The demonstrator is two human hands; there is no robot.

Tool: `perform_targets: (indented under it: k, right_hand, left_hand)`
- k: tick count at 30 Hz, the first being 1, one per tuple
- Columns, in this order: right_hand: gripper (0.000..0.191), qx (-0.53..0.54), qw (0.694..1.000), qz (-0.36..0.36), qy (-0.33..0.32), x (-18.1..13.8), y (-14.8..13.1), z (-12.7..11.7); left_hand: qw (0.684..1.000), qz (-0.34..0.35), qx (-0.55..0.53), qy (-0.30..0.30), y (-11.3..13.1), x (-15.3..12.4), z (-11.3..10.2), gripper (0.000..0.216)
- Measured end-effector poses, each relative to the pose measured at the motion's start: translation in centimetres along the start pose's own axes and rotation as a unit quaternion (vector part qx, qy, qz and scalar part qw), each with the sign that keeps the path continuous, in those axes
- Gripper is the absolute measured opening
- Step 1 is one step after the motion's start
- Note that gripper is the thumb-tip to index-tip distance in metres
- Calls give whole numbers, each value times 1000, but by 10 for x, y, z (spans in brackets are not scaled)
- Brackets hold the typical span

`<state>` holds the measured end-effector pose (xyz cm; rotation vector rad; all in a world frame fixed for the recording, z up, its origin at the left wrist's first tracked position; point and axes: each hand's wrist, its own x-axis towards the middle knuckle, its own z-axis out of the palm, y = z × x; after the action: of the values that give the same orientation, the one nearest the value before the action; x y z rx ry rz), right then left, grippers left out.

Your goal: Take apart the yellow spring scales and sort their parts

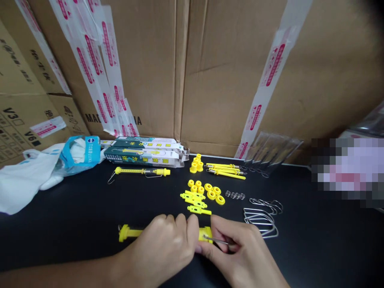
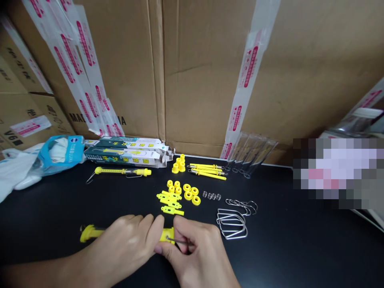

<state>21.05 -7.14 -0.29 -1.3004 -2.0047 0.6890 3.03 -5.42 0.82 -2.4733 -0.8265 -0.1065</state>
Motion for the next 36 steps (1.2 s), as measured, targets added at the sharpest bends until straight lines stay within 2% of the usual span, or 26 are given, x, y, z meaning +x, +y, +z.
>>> perform_targets:
  k: [8,13,22,29,33,36]
  right_hand:
    - [57,67,997,41,1,0,7,2]
    - [55,135,987,88,-25,1,13,2]
    - [56,182,977,75,-77,3,10,-2]
    - [65,216,970,81,-78,3,10,-1]
    - [64,205,974,64,-69,3,10,1]
    - [61,150,986,35,-57,2,9,2]
  left_hand:
    - [1000,25,-9,-14,0,0,-2,20]
    - [996,27,-29,-78,-1,4,-3,25]
    - [993,19,-49,-103,2,4,-6,22]
    - [973,-17,-121,-197,0,10,-15,9]
    - [964,-34,-140,-222,0,10,-18,7]
    - [960,-44,-157,-230,1,8,-17,11]
